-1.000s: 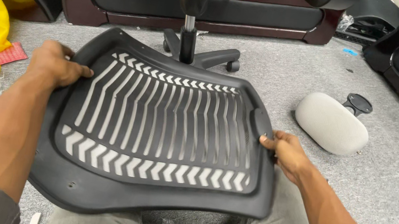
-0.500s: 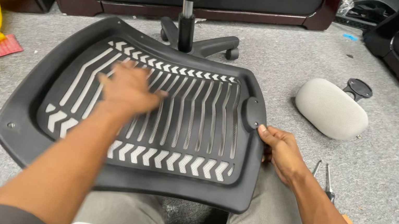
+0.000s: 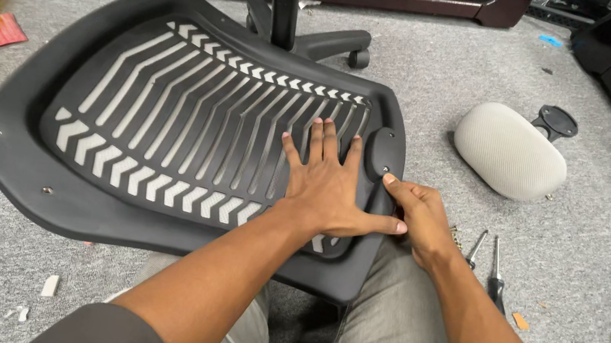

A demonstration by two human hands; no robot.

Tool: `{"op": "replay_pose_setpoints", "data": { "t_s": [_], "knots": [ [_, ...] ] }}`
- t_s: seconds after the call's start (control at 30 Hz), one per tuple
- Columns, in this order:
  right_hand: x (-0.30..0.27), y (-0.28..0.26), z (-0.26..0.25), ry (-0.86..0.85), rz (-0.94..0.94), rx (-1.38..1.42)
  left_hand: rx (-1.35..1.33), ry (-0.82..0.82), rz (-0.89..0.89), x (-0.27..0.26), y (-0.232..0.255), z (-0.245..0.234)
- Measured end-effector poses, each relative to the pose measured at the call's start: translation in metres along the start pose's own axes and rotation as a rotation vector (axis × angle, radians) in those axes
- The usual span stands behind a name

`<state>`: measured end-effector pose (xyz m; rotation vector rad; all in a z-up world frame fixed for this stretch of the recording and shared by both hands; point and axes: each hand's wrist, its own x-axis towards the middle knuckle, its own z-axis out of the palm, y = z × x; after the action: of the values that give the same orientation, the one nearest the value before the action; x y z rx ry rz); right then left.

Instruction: The person assembles an office chair by attaching the backrest to the seat base and then securing the headrest to the backrest using a screwdriver. The person works on the floor, handling the chair parts and tools directly.

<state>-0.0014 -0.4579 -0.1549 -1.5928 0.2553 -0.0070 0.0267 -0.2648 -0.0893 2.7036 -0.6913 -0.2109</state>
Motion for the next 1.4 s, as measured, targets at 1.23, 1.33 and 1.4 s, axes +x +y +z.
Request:
{"op": "replay_pose_setpoints", "data": {
  "t_s": [1.23,1.33,1.4],
  "knots": [
    [-0.024,-0.007,-0.025,0.093,-0.098,-0.217,0.069,0.032,0.007,-0.015,0.017,0.036],
    [-0.023,-0.005,-0.031,0.087,-0.101,-0.182,0.099,-0.009,-0.039,-0.015,0.023,0.037],
    [-0.021,-0.002,-0.032,0.079,-0.105,-0.171,0.11,-0.028,-0.062,-0.016,0.028,0.037]
  ]
}}
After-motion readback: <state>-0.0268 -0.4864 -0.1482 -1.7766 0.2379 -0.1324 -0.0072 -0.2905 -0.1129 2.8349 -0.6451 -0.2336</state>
